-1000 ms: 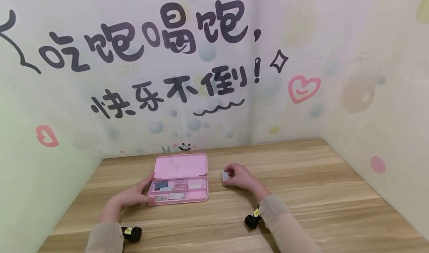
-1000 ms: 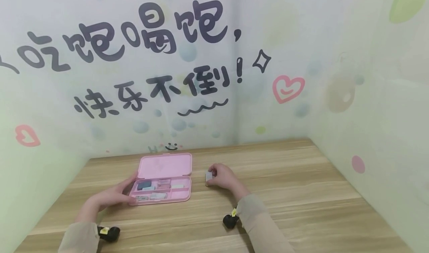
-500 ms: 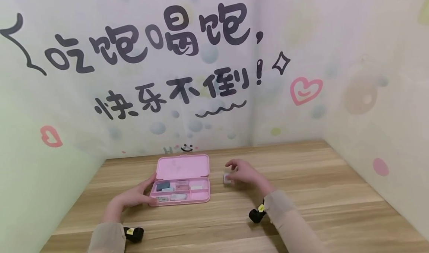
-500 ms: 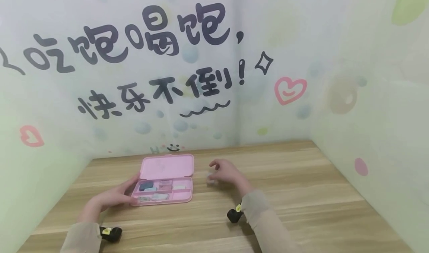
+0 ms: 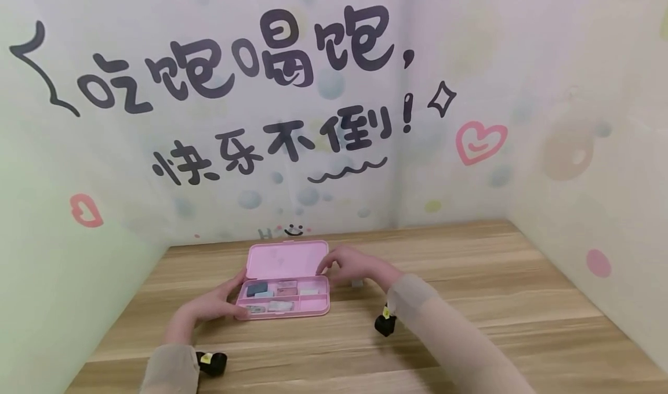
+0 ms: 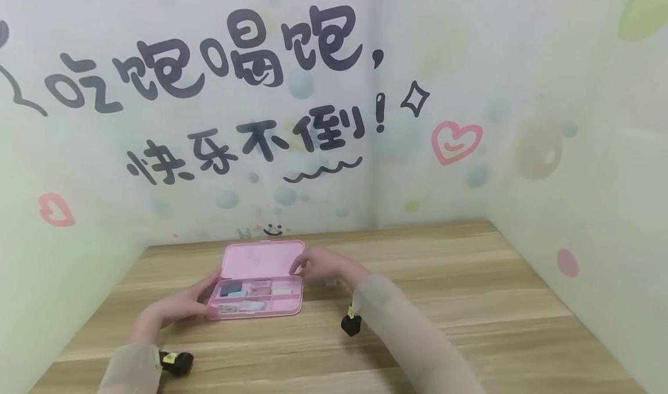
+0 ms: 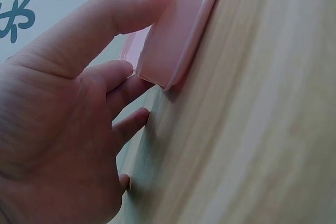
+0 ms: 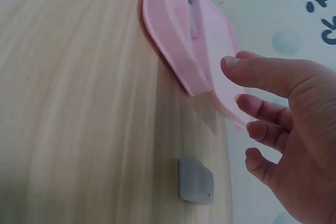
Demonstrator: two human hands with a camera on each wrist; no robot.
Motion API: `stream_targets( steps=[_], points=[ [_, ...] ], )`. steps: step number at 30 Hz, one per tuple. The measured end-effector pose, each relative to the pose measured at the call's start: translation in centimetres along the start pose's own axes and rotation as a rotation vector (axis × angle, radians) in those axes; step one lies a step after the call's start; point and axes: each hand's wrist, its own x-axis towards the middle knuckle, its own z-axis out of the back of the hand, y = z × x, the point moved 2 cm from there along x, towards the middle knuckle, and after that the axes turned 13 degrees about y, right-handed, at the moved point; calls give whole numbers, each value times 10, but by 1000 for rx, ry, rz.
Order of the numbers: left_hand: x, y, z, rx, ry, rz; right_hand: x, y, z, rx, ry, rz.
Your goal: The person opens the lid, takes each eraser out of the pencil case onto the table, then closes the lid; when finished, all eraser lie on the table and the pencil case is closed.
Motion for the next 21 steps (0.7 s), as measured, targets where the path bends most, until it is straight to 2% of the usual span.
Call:
stream_targets(
  steps=[7,15,21],
  points=[
    [-1,-1,1,-15,-1,-6,16,10,-3,-28,56,17],
    [1,1,1,-29,0,0,23,20,-5,-158,103,9],
    [1,2,1,-13,7,5,26,22,-8,-134,141,-30]
  ],
)
